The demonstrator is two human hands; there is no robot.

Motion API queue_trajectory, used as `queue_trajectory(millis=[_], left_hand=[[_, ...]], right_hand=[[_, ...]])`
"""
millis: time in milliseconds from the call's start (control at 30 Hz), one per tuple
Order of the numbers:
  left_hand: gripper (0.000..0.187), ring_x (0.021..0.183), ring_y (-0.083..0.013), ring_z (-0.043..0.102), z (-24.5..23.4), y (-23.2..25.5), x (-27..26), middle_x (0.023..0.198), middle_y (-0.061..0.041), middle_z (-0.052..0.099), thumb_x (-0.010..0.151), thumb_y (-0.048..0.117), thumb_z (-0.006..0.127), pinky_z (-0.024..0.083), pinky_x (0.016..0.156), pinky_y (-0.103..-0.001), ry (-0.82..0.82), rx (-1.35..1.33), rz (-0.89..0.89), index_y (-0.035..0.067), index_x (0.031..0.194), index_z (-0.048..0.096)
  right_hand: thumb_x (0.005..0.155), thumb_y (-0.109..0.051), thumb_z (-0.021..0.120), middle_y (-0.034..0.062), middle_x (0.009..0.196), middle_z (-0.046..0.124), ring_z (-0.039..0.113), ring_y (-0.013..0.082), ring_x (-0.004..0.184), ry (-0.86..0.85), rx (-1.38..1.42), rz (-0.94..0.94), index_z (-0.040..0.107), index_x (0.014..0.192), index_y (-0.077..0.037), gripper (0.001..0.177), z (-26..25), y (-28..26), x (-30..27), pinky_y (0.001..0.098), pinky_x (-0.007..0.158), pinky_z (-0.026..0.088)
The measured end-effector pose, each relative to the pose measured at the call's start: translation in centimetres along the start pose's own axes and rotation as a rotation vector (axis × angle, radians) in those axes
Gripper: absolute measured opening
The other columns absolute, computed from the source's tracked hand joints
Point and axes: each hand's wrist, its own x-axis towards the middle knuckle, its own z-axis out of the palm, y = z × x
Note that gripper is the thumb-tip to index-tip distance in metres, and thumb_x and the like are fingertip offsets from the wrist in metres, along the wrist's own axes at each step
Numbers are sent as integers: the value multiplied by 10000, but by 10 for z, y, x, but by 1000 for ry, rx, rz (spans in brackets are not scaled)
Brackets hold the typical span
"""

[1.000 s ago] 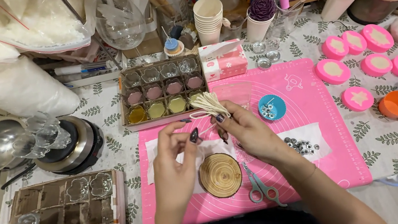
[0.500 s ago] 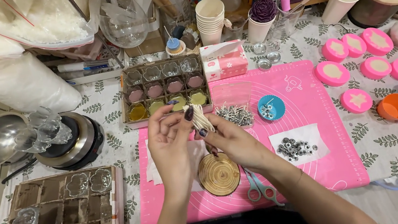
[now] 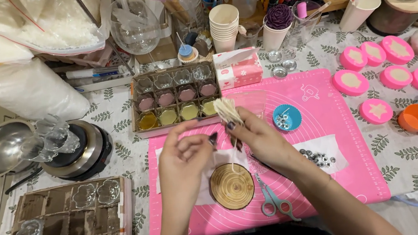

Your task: Preparing wicks and metal bases on a wooden disc for candle making.

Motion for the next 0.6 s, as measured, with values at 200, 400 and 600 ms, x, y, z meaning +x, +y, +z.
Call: queue_trajectory(millis=[200, 400, 600], left_hand=[[708, 869, -167, 682, 15, 20, -15, 1029, -98, 702, 738, -20, 855, 591, 749, -280, -66, 391, 187, 52, 1370, 543], [222, 875, -126, 755, 19, 1, -1, 954, -53, 789, 878, 9, 724, 607, 775, -252, 32, 377, 36, 43, 1097, 722], [134, 808, -135, 713, 14, -15, 20, 904, -88, 747, 901, 28, 721, 617, 724, -275, 57, 33, 41, -23, 1017, 680]], right_hand=[[1006, -110, 471, -4, 979, 640, 581, 88, 876, 217, 386, 134, 562, 1262, -31, 283, 0, 3, 5, 253, 806, 492], [1043, -115, 490, 31, 921, 642, 555, 108, 781, 108, 248, 77, 571, 1238, 5, 243, 2, 17, -1, 271, 707, 450], [993, -123, 506, -26, 983, 665, 532, 61, 789, -39, 374, 226, 579, 1304, -47, 329, 6, -11, -11, 234, 713, 448]])
